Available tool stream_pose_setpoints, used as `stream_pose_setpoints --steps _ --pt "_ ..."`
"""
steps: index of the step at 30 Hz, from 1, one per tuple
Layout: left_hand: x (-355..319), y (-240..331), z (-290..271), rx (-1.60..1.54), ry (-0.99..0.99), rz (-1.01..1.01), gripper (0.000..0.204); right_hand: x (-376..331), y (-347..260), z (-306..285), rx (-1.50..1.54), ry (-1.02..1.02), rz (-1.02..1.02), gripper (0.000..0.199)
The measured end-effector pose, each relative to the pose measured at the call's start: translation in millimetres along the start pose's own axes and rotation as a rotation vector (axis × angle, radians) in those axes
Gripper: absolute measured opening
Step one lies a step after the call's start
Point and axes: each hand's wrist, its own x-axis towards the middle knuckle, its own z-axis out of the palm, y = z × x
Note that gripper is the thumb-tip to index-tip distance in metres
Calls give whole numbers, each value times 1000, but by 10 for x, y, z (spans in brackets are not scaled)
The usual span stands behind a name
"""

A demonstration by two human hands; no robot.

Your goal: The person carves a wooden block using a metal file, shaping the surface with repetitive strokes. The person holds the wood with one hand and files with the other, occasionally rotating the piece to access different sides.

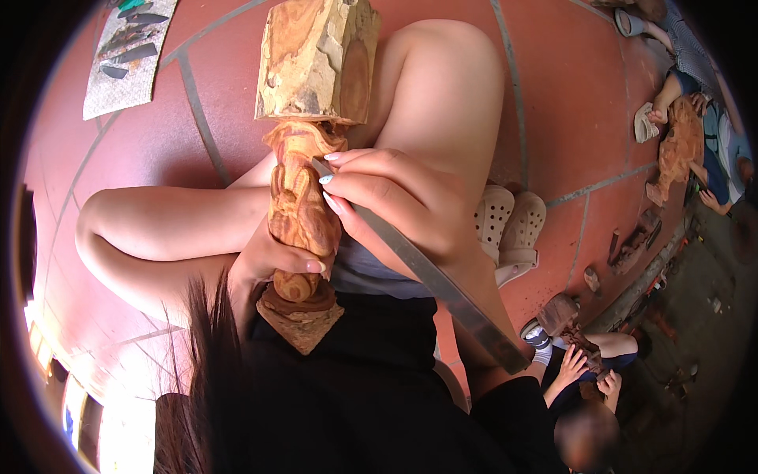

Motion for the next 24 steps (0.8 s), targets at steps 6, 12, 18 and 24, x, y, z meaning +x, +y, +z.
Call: stream_pose_setpoints --steps 6,12,18,24 --pt "-23 7 16 -6 21 -3 87 29 -31 1 -87 -20 -36 25" --pt "-14 -5 -8 -12 15 -10 84 19 -38 40 -184 30 -72 22" --pt "-13 -7 -34 -14 -22 -76 82 1 -21 18 -188 0 -83 21" --pt "0 -47 -7 3 41 -33 88 -45 -151 -24 -204 -75 25 23"
